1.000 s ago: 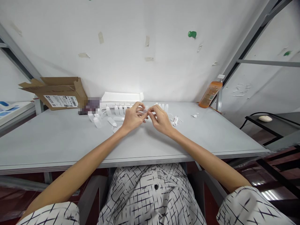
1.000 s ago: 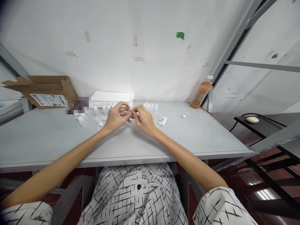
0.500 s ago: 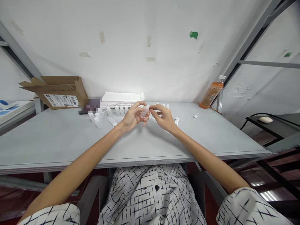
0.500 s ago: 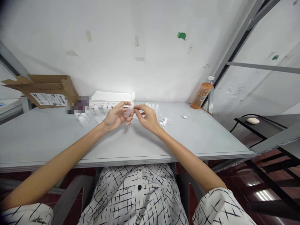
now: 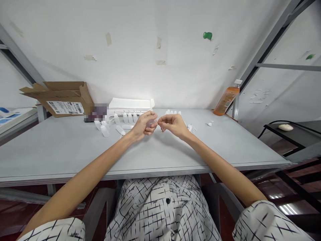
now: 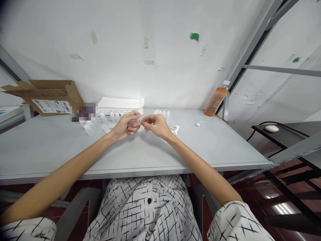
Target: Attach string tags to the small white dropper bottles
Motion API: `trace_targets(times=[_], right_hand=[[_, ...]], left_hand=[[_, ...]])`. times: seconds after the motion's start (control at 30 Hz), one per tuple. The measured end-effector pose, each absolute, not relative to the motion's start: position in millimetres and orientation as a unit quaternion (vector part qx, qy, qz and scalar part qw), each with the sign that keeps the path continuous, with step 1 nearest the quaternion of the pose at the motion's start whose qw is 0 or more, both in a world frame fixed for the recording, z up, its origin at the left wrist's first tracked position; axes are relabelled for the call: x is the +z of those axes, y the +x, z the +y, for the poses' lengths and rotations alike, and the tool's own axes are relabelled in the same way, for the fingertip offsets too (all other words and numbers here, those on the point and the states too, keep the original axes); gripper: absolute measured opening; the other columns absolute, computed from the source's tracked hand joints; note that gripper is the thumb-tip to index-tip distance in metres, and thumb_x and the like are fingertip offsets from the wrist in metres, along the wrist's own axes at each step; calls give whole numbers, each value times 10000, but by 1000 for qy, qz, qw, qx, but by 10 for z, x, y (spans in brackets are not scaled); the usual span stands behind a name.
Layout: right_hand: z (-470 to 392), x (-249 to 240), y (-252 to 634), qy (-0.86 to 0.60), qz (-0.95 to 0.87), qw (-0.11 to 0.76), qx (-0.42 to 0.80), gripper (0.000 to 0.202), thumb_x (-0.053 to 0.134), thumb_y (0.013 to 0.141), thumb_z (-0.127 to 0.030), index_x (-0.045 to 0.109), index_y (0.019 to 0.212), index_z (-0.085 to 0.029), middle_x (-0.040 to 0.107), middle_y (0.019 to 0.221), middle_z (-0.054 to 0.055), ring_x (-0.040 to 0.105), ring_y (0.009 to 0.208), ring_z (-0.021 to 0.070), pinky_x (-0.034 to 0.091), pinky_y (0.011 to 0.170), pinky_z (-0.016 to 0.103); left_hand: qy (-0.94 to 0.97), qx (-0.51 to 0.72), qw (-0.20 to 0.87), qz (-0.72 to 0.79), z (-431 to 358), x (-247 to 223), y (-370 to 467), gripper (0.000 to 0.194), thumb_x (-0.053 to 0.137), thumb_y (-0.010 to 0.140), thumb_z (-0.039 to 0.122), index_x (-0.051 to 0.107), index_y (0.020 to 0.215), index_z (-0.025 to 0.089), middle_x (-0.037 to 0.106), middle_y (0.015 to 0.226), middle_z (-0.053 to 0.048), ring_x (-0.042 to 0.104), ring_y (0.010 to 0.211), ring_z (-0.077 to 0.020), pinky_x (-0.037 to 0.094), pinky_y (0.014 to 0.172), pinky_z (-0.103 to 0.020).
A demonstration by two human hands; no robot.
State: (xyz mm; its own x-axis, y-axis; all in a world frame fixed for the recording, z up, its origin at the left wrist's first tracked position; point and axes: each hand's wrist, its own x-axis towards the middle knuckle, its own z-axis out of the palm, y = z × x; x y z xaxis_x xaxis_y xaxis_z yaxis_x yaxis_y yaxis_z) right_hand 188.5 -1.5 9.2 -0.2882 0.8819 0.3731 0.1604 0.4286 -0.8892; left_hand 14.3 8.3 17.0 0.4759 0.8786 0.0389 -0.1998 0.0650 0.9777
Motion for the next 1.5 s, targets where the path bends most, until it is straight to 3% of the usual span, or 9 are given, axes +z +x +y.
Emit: trace_targets(times=[0.33, 0.77, 1.23, 1.5], right_hand=[[-1, 92, 1876, -332, -716, 453, 414, 139, 659, 773, -288, 667, 776, -149, 641, 609, 3, 615, 584, 130, 517, 622, 286], [-51, 94, 1893, -347, -786, 453, 238, 103, 585, 797, -221, 668, 773, -165, 667, 761, 26, 647, 714, 144, 510, 603, 248], [10, 17, 1941, -353, -815, 419, 190, 129, 570, 817, -203, 693, 795, -172, 707, 794, 37, 664, 719, 145, 526, 613, 245], [-14, 24, 1926, -387, -785, 460, 150, 139, 620, 853, -275, 730, 822, -194, 713, 804, 46, 668, 723, 158, 537, 587, 252]], left_hand=[[529, 438, 659, 307, 63, 213, 150, 293, 678, 737, 291, 401, 802, 219, 414, 539, 88, 258, 365, -14, 140, 368, -114], [532, 444, 649, 315, 67, 171, 171, 254, 615, 721, 266, 406, 862, 235, 443, 535, 78, 287, 371, -34, 161, 383, -117], [568, 412, 635, 324, 126, 83, 159, 308, 663, 775, 354, 436, 951, 242, 478, 570, 69, 351, 407, -51, 208, 419, -132], [567, 414, 649, 293, 105, 147, 139, 228, 598, 763, 297, 449, 924, 233, 473, 580, 58, 360, 415, -65, 220, 414, -144]])
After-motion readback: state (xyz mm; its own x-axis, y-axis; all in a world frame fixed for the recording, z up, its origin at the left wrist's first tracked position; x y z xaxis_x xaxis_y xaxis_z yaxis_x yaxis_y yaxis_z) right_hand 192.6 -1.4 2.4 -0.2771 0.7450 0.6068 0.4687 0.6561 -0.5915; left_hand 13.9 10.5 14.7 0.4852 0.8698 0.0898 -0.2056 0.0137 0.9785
